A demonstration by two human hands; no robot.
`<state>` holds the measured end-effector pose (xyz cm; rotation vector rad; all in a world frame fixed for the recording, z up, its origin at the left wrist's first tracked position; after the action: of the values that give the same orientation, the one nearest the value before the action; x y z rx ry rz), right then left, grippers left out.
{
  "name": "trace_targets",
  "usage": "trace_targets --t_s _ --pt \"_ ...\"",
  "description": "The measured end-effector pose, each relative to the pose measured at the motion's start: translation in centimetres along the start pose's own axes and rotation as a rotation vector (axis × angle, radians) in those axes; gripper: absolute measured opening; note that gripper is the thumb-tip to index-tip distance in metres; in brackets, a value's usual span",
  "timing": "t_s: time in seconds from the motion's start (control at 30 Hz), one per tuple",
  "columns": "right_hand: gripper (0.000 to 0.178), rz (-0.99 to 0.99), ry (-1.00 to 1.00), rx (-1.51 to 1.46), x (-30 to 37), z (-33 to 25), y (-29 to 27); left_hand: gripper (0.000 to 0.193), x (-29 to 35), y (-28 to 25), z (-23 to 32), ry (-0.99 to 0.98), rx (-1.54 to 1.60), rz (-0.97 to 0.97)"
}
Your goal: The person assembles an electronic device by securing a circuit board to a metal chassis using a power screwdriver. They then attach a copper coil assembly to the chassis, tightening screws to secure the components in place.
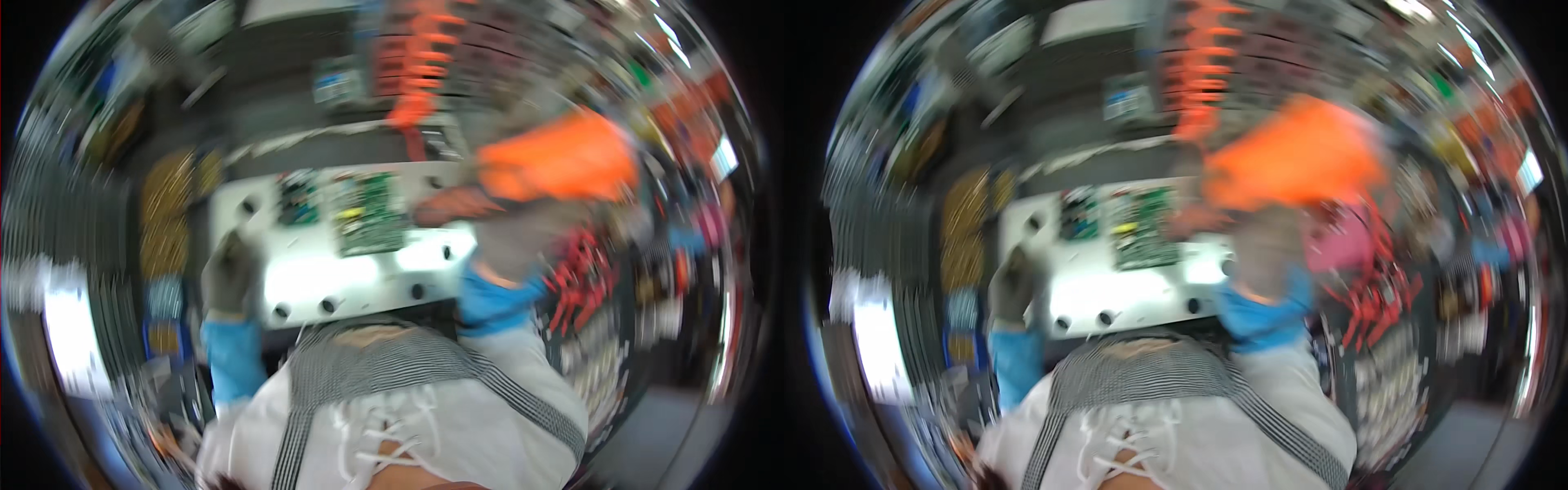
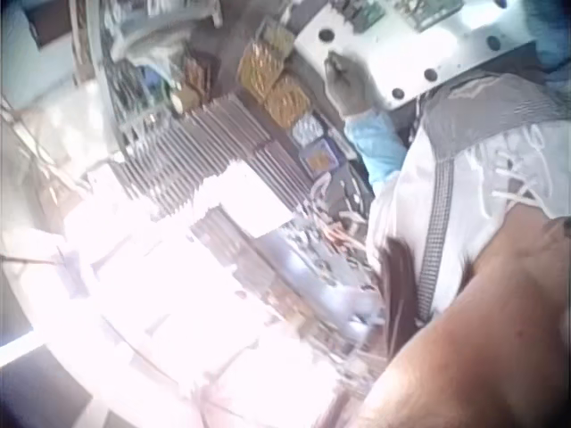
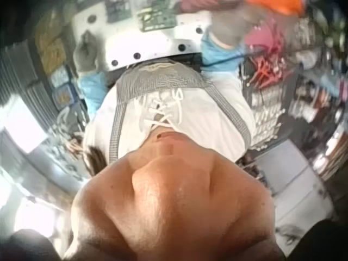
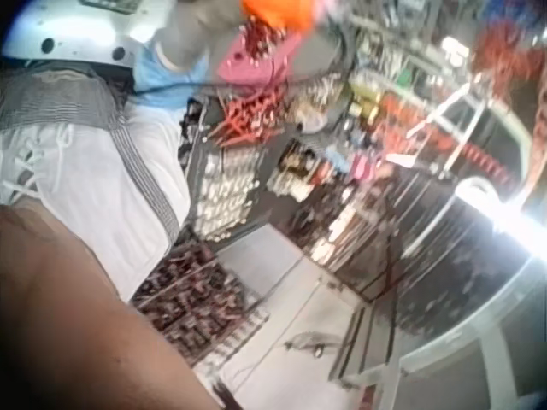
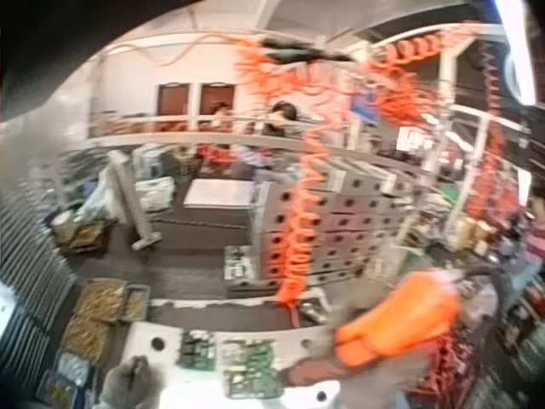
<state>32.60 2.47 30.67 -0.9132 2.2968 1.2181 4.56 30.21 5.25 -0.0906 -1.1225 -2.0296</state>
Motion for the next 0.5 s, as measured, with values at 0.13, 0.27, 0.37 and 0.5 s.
trace_targets --t_s 0.13,0.27,0.37,0.5 --pt "0.051 0.196 -0.264 0.396 1.8 -8.8 -5.9 0.022 4.1 1.7 -0.3 0.442 -0.962 -0.052" --pt "0.065 -0.010 -0.083 0.014 2.7 -11.3 -9.4 0.034 6.9 -1.2 -1.3 0.134 0.098 0.066" --pt "0.064 0.019 -0.029 0.090 3.7 -11.7 -10.7 0.038 9.3 0.2 0.9 0.175 0.142 0.210" --pt "0.063 0.050 -0.004 0.218 5.0 -12.2 -11.7 0.040 10.7 -3.5 3.4 0.341 0.029 0.424"
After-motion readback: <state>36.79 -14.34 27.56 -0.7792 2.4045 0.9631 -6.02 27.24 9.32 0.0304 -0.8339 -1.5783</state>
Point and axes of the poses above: each hand's wrist, its own x-axis away from the middle knuckle, its own y-axis out of the palm, z = x × y, the point moved 4 cm from there along -x, towards the middle knuckle, and after that the axes turned 14 degrees about -x, right-handed, at the moved point
